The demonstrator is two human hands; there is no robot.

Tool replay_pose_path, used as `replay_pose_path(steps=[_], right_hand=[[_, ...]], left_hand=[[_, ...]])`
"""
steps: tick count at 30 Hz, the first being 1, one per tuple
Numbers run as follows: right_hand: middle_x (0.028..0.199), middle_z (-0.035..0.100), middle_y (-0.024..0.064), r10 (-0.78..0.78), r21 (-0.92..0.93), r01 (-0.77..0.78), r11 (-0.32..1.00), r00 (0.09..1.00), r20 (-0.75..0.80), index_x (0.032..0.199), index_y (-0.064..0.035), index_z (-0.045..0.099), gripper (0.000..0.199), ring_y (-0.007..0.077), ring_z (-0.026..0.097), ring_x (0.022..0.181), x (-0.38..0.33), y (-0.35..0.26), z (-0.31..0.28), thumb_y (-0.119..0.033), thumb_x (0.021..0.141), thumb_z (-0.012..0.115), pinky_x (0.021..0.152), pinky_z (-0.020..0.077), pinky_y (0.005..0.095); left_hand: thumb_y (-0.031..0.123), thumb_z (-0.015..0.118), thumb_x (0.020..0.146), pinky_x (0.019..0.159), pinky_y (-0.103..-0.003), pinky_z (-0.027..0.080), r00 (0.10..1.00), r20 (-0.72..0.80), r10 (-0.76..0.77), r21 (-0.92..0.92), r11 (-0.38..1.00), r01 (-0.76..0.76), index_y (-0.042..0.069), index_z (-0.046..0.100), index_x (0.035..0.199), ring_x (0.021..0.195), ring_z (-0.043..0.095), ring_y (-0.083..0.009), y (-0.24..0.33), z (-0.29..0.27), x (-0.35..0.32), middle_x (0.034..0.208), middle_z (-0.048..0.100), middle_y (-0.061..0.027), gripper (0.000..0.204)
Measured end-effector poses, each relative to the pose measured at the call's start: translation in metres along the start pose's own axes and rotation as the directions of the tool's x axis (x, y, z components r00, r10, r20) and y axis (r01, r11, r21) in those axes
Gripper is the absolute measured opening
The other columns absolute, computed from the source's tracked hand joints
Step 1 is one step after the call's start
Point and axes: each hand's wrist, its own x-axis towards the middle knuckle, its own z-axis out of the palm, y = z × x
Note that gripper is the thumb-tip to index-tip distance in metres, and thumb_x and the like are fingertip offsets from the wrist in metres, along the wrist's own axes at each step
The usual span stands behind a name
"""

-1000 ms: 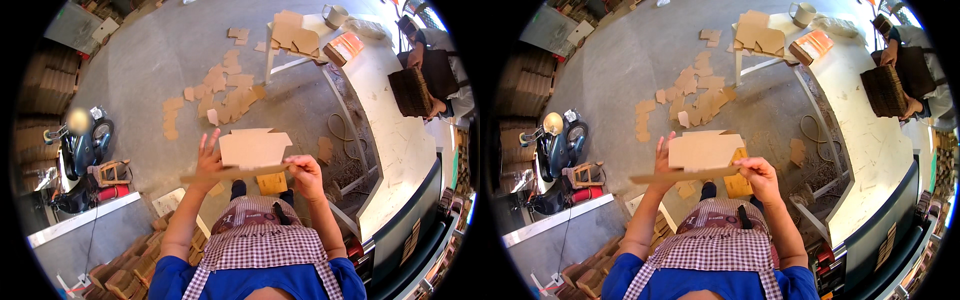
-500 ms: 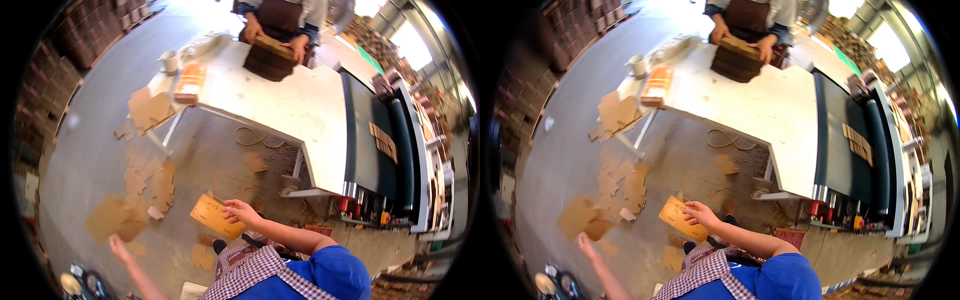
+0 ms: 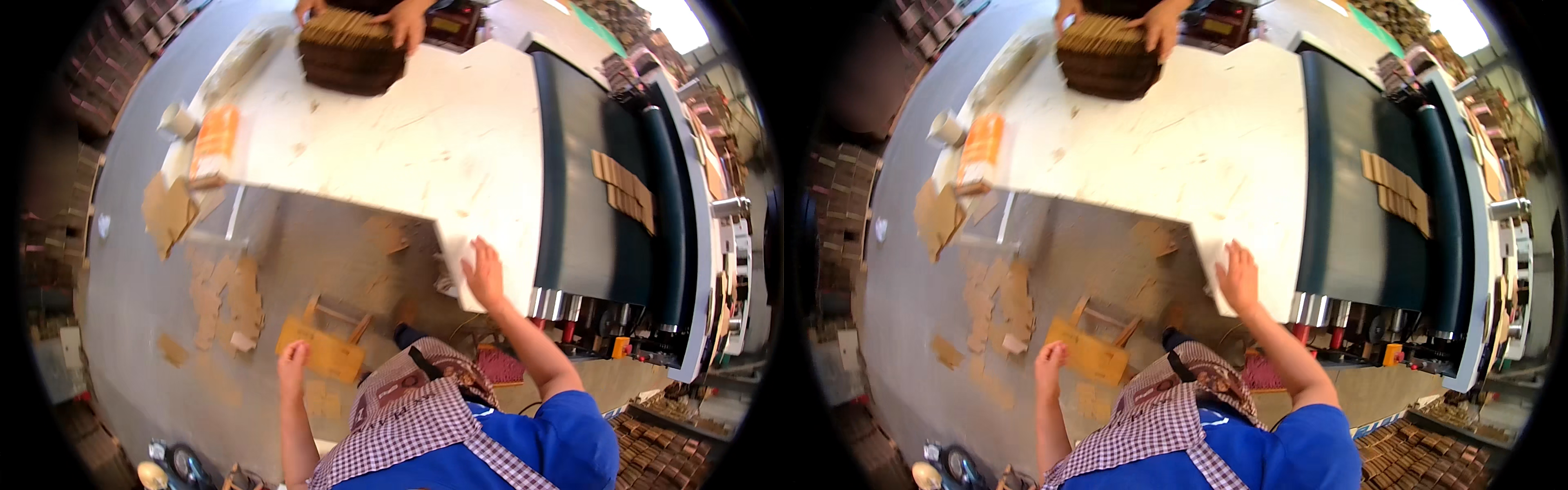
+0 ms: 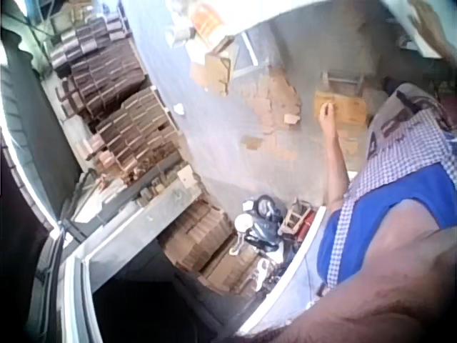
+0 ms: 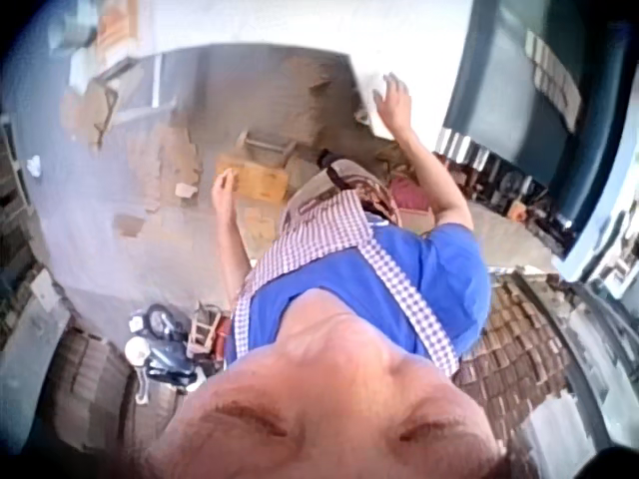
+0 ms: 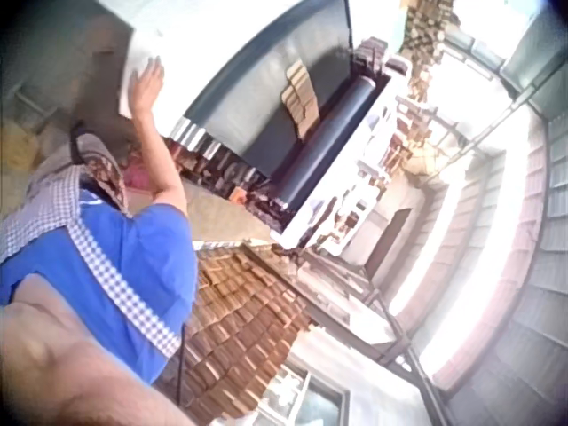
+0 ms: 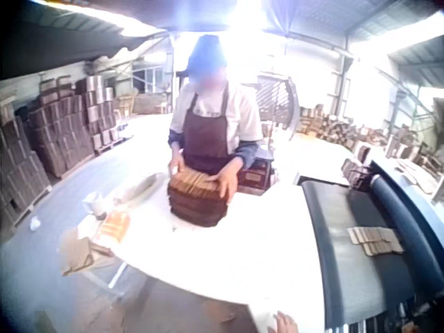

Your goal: The person picks up flat cardboard pieces from the floor and a table, folds them, and stacks them on a conveyor belt. The person works alongside another individual who also stacks cardboard pieces. The person repeatedly moves between the floor and the table to gather materials.

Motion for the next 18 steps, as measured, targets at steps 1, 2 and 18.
replay_pose_path(steps=[1,2,18], right_hand=[[0.138,0.050,0.0193,0.031,-0.003,-0.031,1.000,0.999,0.039,0.127,-0.0002,0.051,0.048,0.0382,0.047,0.125,-0.011,0.010,0.003,-0.019,0.086,0.067,0.096,0.0428,0.0497],[0.140,0.048,0.0184,0.065,-0.006,-0.065,0.998,0.995,0.077,0.128,-0.0008,0.051,0.049,0.0376,0.045,0.127,-0.017,0.023,0.005,-0.021,0.086,0.067,0.096,0.0422,0.0502],[0.147,0.042,0.0116,0.090,-0.063,-0.083,0.995,0.990,0.106,0.136,-0.0046,0.049,0.060,0.0296,0.043,0.130,-0.008,0.028,-0.009,-0.028,0.083,0.066,0.095,0.0426,0.0431]], left_hand=[[0.017,0.065,0.095,0.081,-0.026,0.050,0.994,0.103,0.047,0.042,0.998,-0.052,0.003,0.066,0.113,0.092,0.063,-0.0116,0.011,0.034,0.004,0.103,0.068,-0.0024,0.023],[0.017,0.064,0.095,0.081,-0.026,0.050,0.974,0.210,0.089,0.080,0.991,-0.108,0.003,0.066,0.114,0.091,0.063,-0.0115,0.022,0.068,0.010,0.103,0.068,-0.0029,0.024],[0.014,0.065,0.094,0.073,-0.023,0.049,0.478,0.878,0.029,0.236,0.842,-0.485,0.001,0.069,0.110,0.080,0.061,-0.0070,0.162,0.362,0.042,0.093,0.071,-0.0032,0.021]])
